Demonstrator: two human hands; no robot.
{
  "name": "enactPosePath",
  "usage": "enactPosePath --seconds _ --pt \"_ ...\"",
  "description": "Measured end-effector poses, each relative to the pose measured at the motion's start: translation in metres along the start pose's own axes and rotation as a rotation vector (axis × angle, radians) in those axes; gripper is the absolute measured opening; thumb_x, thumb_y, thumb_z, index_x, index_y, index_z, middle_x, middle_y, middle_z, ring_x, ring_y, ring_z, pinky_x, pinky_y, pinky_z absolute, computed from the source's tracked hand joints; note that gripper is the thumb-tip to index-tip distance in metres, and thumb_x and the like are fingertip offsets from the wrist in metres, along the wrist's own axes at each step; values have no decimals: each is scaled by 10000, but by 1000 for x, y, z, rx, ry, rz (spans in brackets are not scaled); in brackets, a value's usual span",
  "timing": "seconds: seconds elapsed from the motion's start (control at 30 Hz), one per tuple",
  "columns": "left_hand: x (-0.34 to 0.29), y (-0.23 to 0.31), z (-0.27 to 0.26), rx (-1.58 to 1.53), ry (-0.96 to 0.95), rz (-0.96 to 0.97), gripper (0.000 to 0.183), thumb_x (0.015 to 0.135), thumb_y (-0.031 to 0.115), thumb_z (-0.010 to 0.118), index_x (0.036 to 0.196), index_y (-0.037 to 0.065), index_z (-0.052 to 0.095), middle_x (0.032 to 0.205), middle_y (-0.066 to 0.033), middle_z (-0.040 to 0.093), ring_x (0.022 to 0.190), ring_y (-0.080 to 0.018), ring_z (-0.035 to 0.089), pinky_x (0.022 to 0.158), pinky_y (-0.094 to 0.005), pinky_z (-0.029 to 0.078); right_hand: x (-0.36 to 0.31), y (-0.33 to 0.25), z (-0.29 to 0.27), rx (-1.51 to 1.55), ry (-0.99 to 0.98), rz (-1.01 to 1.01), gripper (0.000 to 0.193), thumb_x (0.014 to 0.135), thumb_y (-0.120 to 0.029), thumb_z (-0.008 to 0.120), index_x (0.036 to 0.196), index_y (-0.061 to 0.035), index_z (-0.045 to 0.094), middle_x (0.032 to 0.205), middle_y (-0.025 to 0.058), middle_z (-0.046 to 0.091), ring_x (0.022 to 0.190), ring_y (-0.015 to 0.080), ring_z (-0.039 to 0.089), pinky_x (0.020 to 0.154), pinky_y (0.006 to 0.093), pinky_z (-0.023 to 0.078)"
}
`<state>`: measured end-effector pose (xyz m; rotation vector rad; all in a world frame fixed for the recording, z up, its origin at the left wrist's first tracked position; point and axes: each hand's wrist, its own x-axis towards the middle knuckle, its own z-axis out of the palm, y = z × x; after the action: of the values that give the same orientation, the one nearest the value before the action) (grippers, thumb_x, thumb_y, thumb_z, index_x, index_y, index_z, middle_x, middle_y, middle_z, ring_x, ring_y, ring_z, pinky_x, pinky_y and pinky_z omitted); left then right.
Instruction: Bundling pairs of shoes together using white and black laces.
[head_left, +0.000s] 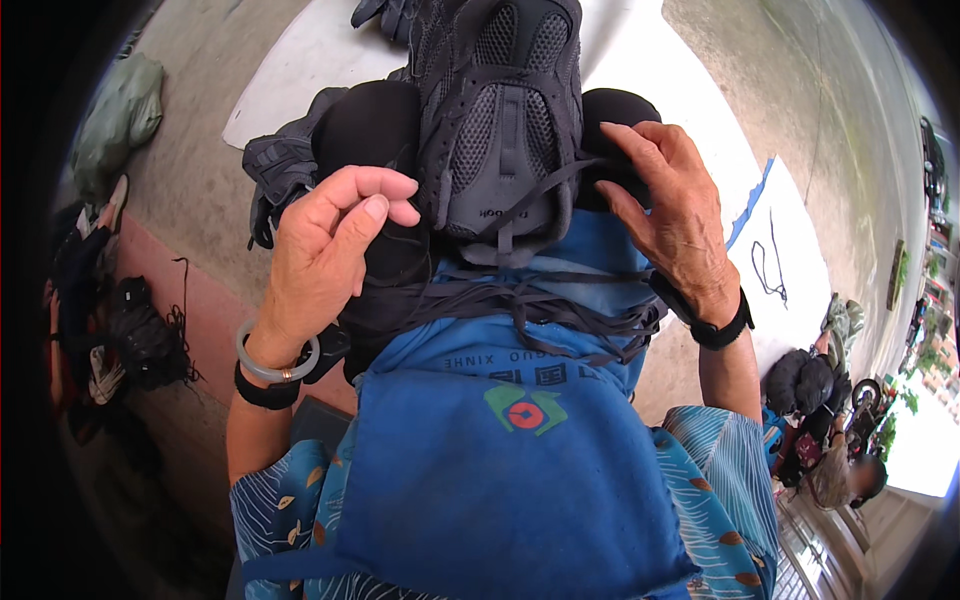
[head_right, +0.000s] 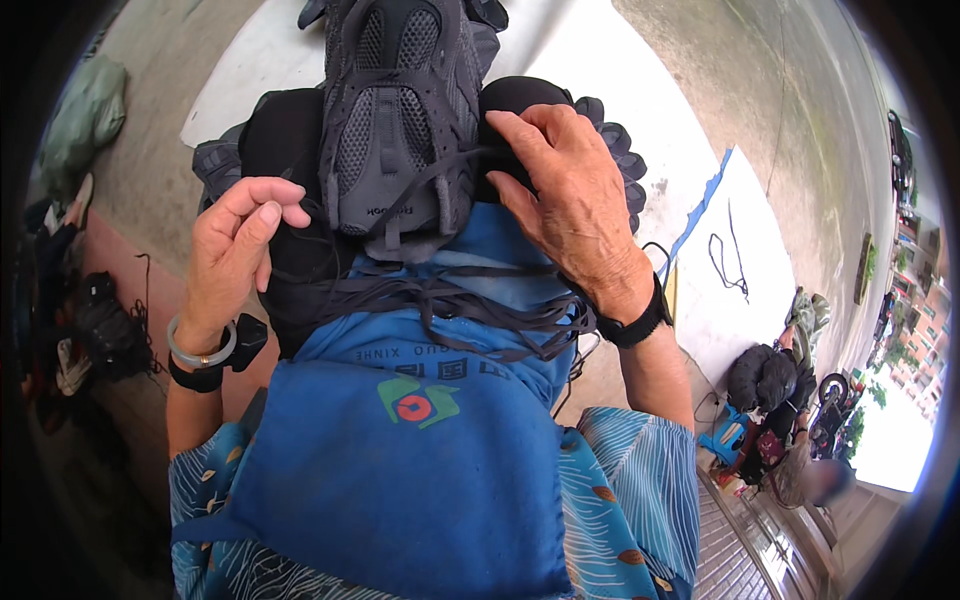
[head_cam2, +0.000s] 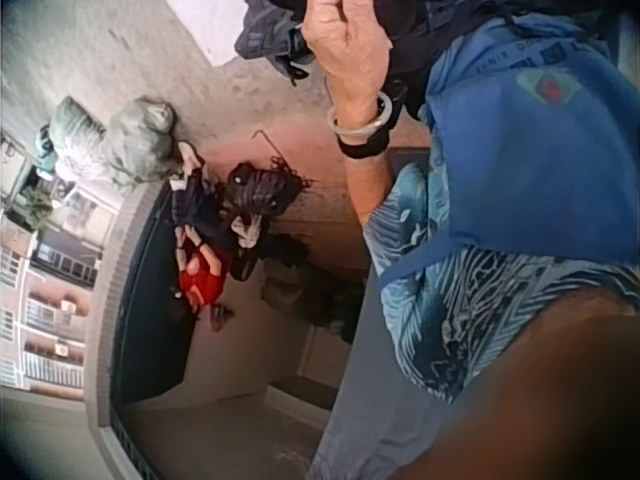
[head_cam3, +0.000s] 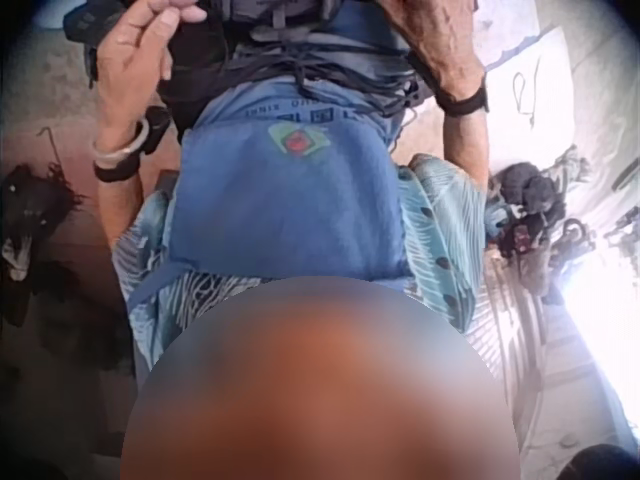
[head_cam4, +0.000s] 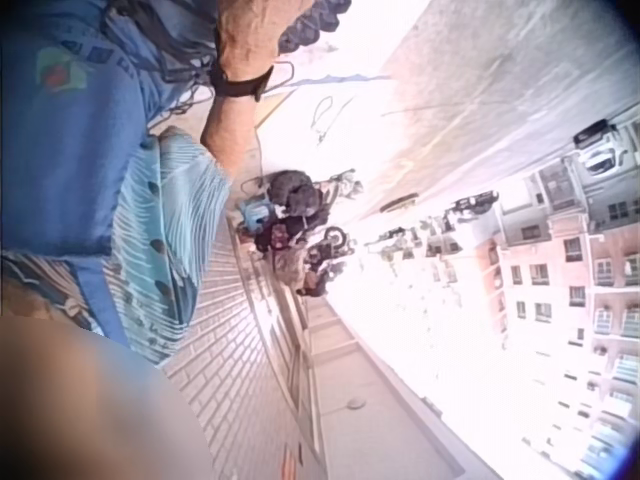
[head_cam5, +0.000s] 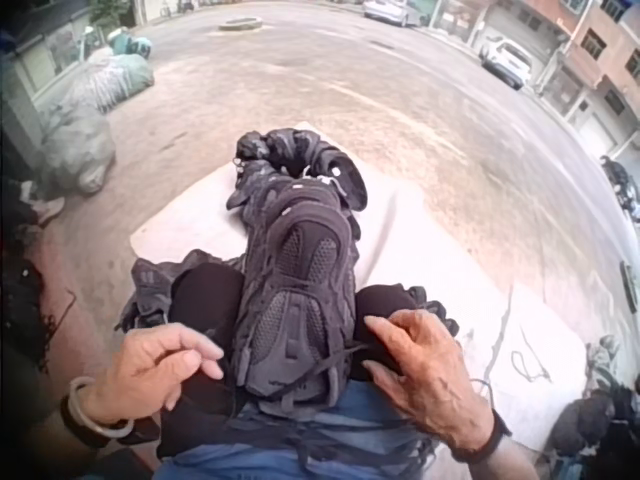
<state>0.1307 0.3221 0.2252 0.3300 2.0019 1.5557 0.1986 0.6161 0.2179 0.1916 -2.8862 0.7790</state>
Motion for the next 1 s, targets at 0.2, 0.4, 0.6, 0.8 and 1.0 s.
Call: enactPosePath --seconds 0.2,0.4,0.6,0.8,1.0 --pt "3 -1 -7 -312 70 155 276 955 75 429 1197 -21 521 1028 -125 639 513 -19 468 515 -185 455 6 2 -3 -84 -95 -92 241 768 -26 656 1008 -30 634 907 96 572 884 252 560 779 337 465" --pt "11 26 2 -231 -66 425 494 922 140 535 1357 -33 377 1265 -145 535 1123 -172 527 1023 -314 356 34 -61 -32 584 37 -25 202 937 -141 523 1001 12 639 878 60 621 837 134 574 717 269 467" --pt "13 59 -5 91 -297 404 473 819 139 693 1232 7 503 1210 -78 548 1140 -180 520 983 -302 408 90 -112 -17 465 152 -584 339 896 -191 630 1167 4 571 985 77 595 899 173 574 786 283 484" --pt "11 61 -19 -838 -263 353 277 1028 272 315 1021 41 468 774 7 468 729 -119 480 731 -313 452 87 -110 18 940 -48 -357 675 735 -204 764 1298 -7 446 1095 184 579 1021 319 582 890 364 471" --pt "-6 66 -79 -959 -152 496 226 1014 98 308 1071 -49 470 705 10 354 583 -84 340 584 -241 350 72 -107 -1 1064 -699 19 248 916 -219 585 865 15 650 612 6 525 546 59 494 468 213 376"
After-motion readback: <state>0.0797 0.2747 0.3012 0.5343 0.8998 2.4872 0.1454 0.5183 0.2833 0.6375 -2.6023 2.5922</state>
